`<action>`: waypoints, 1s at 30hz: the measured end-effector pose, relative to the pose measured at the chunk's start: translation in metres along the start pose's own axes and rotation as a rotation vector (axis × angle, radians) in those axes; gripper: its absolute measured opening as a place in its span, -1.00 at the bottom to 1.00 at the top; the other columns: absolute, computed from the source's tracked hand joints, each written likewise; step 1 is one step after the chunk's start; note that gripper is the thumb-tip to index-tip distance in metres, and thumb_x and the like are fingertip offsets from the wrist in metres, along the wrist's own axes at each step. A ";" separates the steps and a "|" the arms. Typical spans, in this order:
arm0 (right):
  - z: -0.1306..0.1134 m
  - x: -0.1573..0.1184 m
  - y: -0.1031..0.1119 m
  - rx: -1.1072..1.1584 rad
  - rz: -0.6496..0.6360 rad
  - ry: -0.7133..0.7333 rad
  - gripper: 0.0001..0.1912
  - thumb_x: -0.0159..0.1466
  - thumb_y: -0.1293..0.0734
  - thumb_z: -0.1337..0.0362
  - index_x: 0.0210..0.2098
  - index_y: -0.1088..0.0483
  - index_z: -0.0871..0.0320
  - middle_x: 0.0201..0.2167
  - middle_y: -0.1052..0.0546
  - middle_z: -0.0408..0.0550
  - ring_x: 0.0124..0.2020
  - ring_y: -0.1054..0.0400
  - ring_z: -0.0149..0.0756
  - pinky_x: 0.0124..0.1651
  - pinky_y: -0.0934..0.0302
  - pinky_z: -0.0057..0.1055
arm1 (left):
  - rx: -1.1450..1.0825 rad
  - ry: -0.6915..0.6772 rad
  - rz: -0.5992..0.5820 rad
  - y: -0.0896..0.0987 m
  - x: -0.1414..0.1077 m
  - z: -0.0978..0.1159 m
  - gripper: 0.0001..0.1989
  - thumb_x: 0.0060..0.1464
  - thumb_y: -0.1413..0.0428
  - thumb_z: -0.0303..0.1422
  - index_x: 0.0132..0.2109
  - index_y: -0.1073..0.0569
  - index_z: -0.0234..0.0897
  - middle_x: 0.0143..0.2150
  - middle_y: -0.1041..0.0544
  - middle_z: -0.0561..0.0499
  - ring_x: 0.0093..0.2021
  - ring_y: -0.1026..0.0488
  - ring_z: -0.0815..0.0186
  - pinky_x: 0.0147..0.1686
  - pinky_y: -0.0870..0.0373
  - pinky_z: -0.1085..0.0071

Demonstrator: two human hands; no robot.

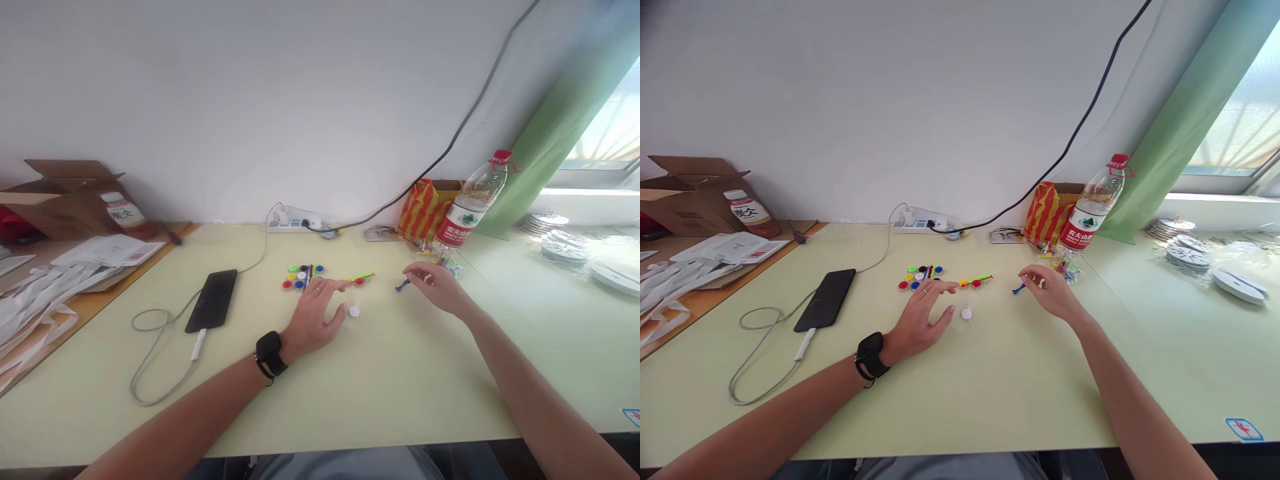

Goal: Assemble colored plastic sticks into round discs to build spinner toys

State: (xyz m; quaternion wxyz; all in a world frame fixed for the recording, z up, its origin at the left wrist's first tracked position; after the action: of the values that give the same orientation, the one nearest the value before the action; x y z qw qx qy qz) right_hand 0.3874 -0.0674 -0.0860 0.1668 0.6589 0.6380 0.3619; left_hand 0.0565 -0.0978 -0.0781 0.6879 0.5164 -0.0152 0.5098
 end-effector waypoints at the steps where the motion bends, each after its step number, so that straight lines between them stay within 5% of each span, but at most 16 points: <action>1: 0.010 0.001 0.002 -0.048 -0.006 0.052 -0.63 0.36 -0.29 -0.07 -0.08 -0.55 0.03 -0.10 -0.61 0.07 -0.10 -0.47 -0.04 -0.13 -0.36 -0.17 | 0.002 0.020 0.006 0.000 0.000 -0.002 -0.63 0.29 -0.06 -0.44 0.20 -0.37 -0.11 0.06 -0.54 -0.04 0.11 -0.42 0.11 0.15 -0.37 0.10; 5: 0.038 0.003 0.003 -0.164 -0.082 0.134 -0.70 0.34 -0.31 0.11 -0.01 -0.57 -0.03 0.10 -0.57 0.04 0.18 -0.39 0.10 0.22 -0.29 0.05 | -0.015 0.087 0.041 0.000 0.001 -0.009 -0.65 0.32 -0.05 -0.41 0.21 -0.36 -0.10 0.04 -0.54 -0.04 0.12 -0.42 0.11 0.14 -0.37 0.08; 9: 0.043 0.007 0.002 -0.135 -0.196 0.081 -0.75 0.31 -0.34 0.10 -0.14 -0.62 0.00 -0.10 -0.63 0.03 -0.09 -0.50 -0.01 -0.05 -0.42 -0.11 | -0.039 0.127 0.066 0.000 0.001 -0.015 -0.66 0.32 -0.07 -0.39 0.21 -0.37 -0.11 0.01 -0.54 -0.03 0.08 -0.41 0.13 0.12 -0.37 0.11; 15: 0.015 -0.001 0.002 -0.015 -0.423 0.066 -0.66 0.27 -0.39 -0.06 -0.15 -0.68 -0.03 -0.17 -0.60 0.02 -0.25 -0.44 -0.14 -0.26 -0.31 -0.25 | -0.051 0.152 0.094 -0.001 0.002 -0.021 -0.67 0.30 -0.09 -0.40 0.18 -0.39 -0.11 -0.02 -0.55 -0.01 0.04 -0.41 0.16 0.08 -0.37 0.16; 19: -0.012 -0.010 -0.007 0.067 -0.568 0.128 -0.68 0.26 -0.42 -0.08 -0.16 -0.69 -0.07 -0.16 -0.59 0.01 -0.11 -0.44 -0.09 -0.12 -0.32 -0.25 | -0.052 0.151 0.096 -0.001 0.002 -0.022 -0.68 0.31 -0.09 -0.40 0.18 -0.39 -0.11 -0.03 -0.55 0.00 0.02 -0.42 0.17 0.08 -0.36 0.17; 30: -0.025 -0.011 -0.031 0.187 -0.584 0.136 -0.69 0.20 -0.48 -0.11 -0.24 -0.69 -0.07 -0.15 -0.60 0.01 -0.01 -0.42 -0.04 -0.01 -0.35 -0.17 | -0.046 0.145 0.093 -0.002 0.001 -0.022 -0.68 0.32 -0.08 -0.38 0.18 -0.39 -0.10 -0.04 -0.55 -0.01 0.01 -0.43 0.17 0.08 -0.37 0.16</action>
State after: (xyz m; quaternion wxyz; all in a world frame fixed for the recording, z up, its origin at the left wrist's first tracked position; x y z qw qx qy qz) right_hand 0.3488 -0.0805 -0.0932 0.1595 0.4344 0.8406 0.2814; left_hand 0.0471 -0.0807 -0.0890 0.6745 0.4609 -0.0011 0.5767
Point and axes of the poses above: each hand's wrist, its own x-axis towards the middle knuckle, its own y-axis out of the back of the hand, z = x × y, the point moved 1 cm from there along x, towards the middle knuckle
